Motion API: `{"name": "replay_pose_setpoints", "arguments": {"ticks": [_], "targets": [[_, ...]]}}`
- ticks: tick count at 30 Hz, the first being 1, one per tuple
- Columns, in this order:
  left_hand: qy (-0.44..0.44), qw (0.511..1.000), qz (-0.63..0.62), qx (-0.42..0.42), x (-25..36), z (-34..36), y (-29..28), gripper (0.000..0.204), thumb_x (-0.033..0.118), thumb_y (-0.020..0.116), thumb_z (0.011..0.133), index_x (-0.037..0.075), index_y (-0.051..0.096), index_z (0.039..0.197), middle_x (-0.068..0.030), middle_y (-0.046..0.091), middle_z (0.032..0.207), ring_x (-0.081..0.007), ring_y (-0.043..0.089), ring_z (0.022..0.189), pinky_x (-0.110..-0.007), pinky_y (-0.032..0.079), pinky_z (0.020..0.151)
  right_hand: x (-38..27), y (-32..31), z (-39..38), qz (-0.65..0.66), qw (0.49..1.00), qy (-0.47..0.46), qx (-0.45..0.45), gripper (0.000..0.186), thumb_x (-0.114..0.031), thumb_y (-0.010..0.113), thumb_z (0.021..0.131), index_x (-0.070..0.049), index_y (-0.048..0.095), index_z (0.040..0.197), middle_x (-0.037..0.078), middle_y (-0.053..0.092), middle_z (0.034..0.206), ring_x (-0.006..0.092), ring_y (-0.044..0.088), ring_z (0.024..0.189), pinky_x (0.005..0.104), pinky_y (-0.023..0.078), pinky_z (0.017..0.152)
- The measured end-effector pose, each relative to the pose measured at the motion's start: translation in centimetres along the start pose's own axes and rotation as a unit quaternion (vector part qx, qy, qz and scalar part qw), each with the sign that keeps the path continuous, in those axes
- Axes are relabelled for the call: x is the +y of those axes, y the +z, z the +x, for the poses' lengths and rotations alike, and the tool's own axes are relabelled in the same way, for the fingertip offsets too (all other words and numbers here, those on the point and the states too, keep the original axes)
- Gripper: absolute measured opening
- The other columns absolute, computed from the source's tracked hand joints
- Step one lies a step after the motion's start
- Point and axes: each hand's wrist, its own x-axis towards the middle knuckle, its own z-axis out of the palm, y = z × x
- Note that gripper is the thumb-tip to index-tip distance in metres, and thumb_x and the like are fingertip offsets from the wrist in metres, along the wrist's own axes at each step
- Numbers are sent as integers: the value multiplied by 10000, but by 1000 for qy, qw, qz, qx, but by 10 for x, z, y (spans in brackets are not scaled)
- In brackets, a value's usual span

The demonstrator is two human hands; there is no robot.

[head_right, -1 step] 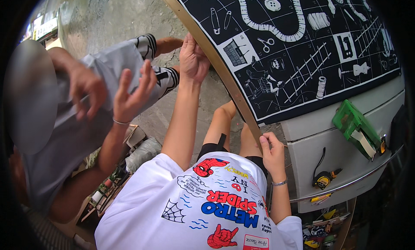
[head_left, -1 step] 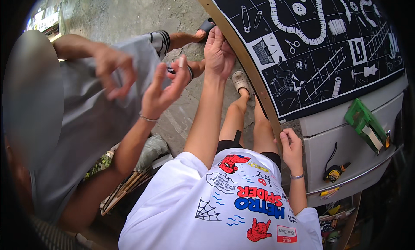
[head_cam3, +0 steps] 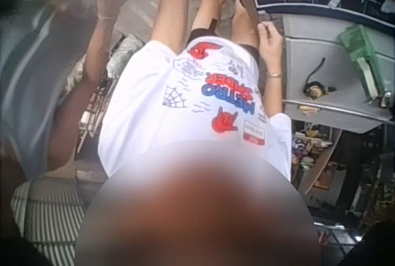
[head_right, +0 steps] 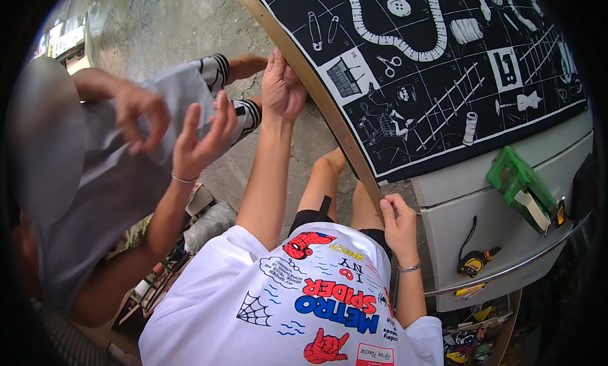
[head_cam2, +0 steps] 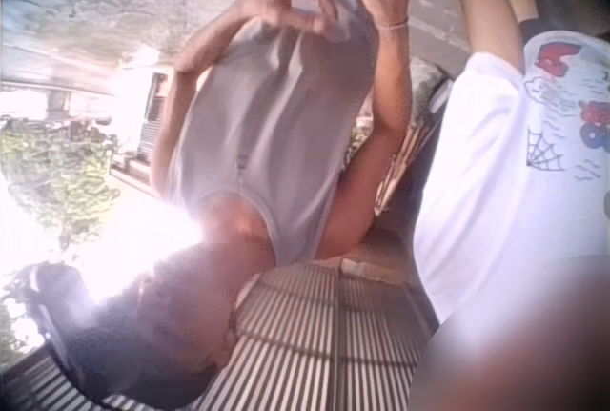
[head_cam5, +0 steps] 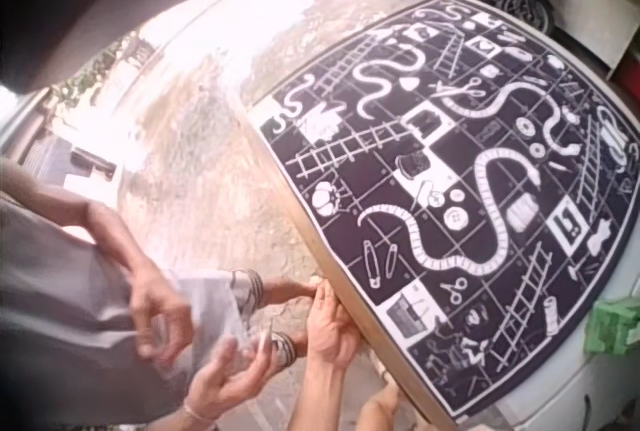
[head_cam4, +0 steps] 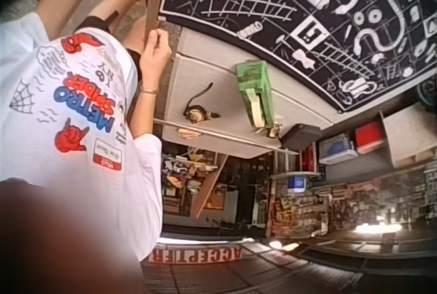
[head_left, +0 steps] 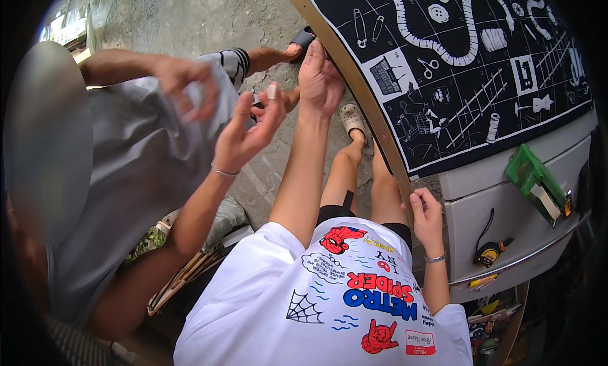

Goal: The person aligns a wooden plank on a table with another person, then moves to an outdoor area and uses a spray gun to apply paint to a wooden box placed on a stool. The person rotates the box to coat multiple sides.

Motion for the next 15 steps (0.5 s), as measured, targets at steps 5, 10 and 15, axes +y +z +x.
{"name": "replay_pose_setpoints", "arguments": {"ticks": [5, 10, 15], "targets": [[-72, 989, -129, -14, 3, 12, -11, 355, 253, 500, 1107, 20, 591, 1358, -147, 671, 1346, -270, 657, 1229, -466, 524, 1094, 1, 4, 2, 13, 1000, -5, 19, 257, -234, 585, 1082, -2, 625, 979, 50, 701, 800, 105, 684, 756, 269, 519, 689], [-72, 985, -153, -26, 8, 4, -13, 351, 250, 506, 1105, 19, 596, 1353, -147, 673, 1344, -270, 657, 1230, -466, 524, 1095, -1, -2, 1, -3, 1000, -14, -4, 258, -242, 562, 1098, -12, 620, 997, 19, 683, 830, 84, 671, 776, 246, 512, 699], [-94, 981, -164, -41, 3, 15, -19, 347, 246, 511, 1102, 18, 601, 1347, -148, 674, 1342, -271, 657, 1230, -466, 524, 1095, -4, 3, 2, -8, 1000, -11, 12, 256, -231, 558, 1099, -9, 613, 984, 16, 672, 822, 88, 678, 786, 243, 508, 701]]}}
